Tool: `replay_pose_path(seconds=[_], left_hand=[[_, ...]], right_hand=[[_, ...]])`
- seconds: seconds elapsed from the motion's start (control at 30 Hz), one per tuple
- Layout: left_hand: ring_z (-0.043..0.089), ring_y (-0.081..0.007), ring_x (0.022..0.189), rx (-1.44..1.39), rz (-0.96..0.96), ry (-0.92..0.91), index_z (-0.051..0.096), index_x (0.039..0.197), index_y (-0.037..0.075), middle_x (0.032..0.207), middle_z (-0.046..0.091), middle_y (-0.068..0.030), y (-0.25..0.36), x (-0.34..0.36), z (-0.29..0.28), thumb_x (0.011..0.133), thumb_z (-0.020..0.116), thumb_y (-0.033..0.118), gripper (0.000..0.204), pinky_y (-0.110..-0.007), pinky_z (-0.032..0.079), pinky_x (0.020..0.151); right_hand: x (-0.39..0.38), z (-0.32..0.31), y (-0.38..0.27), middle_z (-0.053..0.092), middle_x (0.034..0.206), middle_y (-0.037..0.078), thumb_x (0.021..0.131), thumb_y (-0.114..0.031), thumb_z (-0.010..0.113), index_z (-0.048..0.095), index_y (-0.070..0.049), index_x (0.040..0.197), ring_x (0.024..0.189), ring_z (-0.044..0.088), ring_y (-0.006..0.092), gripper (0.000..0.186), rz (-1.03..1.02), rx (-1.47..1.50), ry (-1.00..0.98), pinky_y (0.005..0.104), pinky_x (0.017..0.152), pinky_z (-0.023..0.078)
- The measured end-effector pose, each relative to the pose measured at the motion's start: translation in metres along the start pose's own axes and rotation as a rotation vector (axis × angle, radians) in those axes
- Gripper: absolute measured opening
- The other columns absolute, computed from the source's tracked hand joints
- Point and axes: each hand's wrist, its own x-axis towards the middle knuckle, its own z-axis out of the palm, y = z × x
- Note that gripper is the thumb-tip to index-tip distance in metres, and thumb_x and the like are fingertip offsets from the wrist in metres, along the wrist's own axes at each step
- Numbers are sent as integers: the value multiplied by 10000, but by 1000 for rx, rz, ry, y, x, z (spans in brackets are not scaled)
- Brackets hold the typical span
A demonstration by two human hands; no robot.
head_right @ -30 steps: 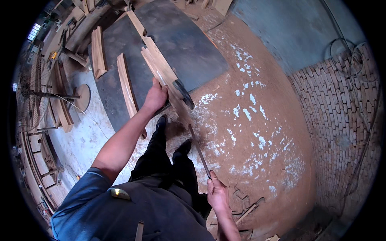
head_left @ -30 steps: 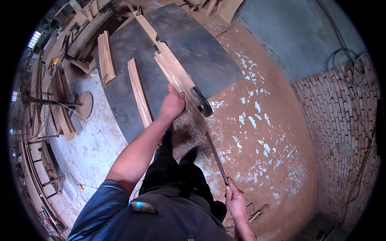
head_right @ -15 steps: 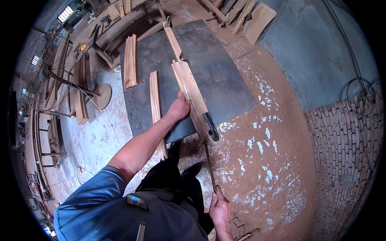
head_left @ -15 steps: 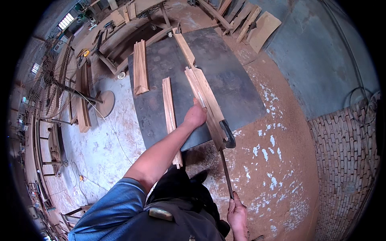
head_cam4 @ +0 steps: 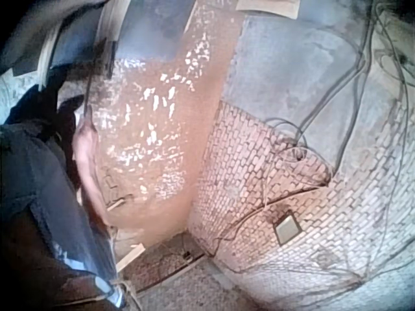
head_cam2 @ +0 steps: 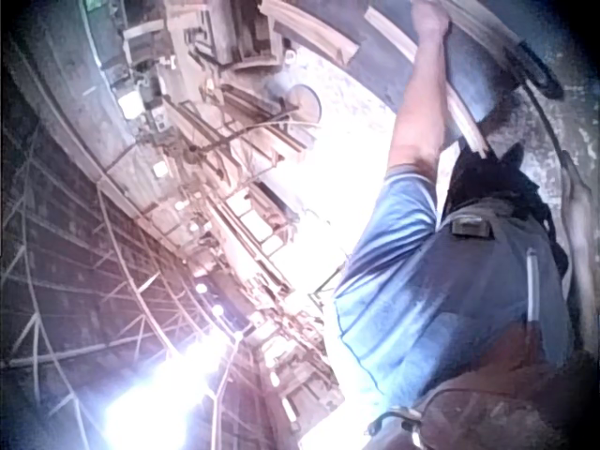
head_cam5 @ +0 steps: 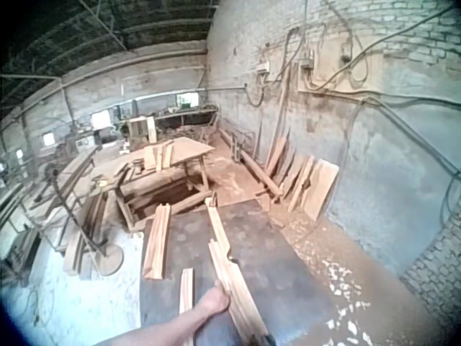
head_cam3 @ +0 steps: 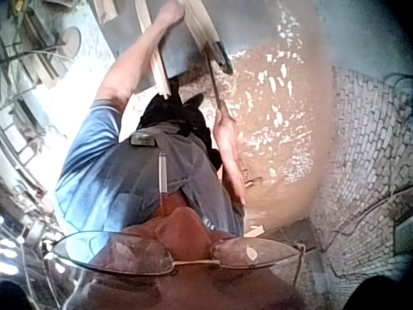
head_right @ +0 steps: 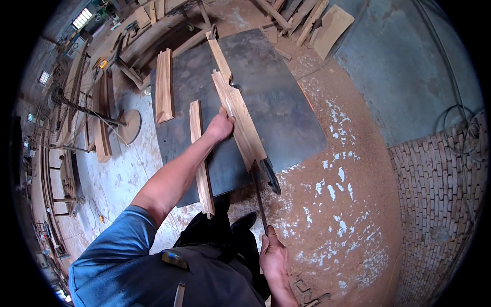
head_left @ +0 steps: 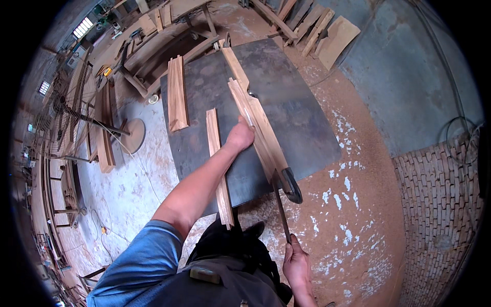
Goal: The person repeatedly picks up wooden planks from a pile, places them on a workbench, and cuts them using a hand saw. After cutting, the person stacks the pieces on the bench or floor.
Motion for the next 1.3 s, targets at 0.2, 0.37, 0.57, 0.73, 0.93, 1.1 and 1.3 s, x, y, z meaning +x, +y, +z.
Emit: replay_pose_path(seconds=[0.2, 0.37, 0.57, 0.73, 0.93, 1.1, 1.3], left_hand=[[645, -297, 554, -171, -30, -18, 344, 1177, -98, 735, 643, -233, 2, 35, -22, 932, 506, 207, 423, -405, 516, 564], [626, -255, 510, -184, -17, 20, 324, 1207, -128, 705, 633, -206, -1, 68, -41, 932, 495, 200, 462, -379, 506, 512], [622, -247, 505, -193, -9, 61, 342, 1207, -146, 742, 642, -213, -7, 107, -59, 919, 482, 178, 456, -374, 506, 515], [614, -236, 500, -220, -15, 24, 373, 1200, -139, 799, 645, -224, -5, 127, -78, 913, 471, 159, 425, -361, 500, 498], [613, -228, 494, -212, -50, 38, 395, 1195, -129, 826, 647, -225, -7, 154, -93, 904, 479, 162, 420, -369, 486, 451], [586, -225, 459, -258, -38, 32, 429, 1156, -129, 762, 630, -193, -12, 175, -103, 882, 469, 126, 376, -363, 446, 390], [584, -219, 452, -266, -39, 25, 445, 1150, -126, 732, 616, -182, -12, 193, -116, 879, 447, 100, 353, -351, 440, 381]], right_hand=[[32, 6, -29, 616, 741, 277, 954, -232, 511, 559, -77, 1269, 693, 624, 444, 354, -39, 22, 19, 508, 601, 481], [58, 12, -56, 596, 697, 276, 958, -234, 507, 573, -75, 1261, 676, 617, 441, 349, -80, 28, 63, 499, 572, 465], [86, 14, -89, 606, 709, 267, 961, -243, 503, 577, -78, 1251, 696, 621, 441, 341, -29, -12, 37, 496, 593, 479], [107, 19, -109, 620, 745, 261, 959, -221, 509, 594, -42, 1216, 715, 627, 434, 325, -92, 24, 83, 486, 613, 490], [127, 22, -130, 644, 814, 254, 958, -236, 497, 579, -60, 1220, 774, 635, 432, 326, -165, 0, 133, 505, 677, 511], [140, 25, -146, 646, 847, 251, 959, -228, 490, 570, -63, 1224, 811, 628, 433, 323, -161, 26, 129, 510, 710, 506], [154, 22, -171, 638, 936, 266, 953, -214, 493, 582, -41, 1203, 892, 611, 444, 316, -108, 50, 78, 503, 769, 498]])
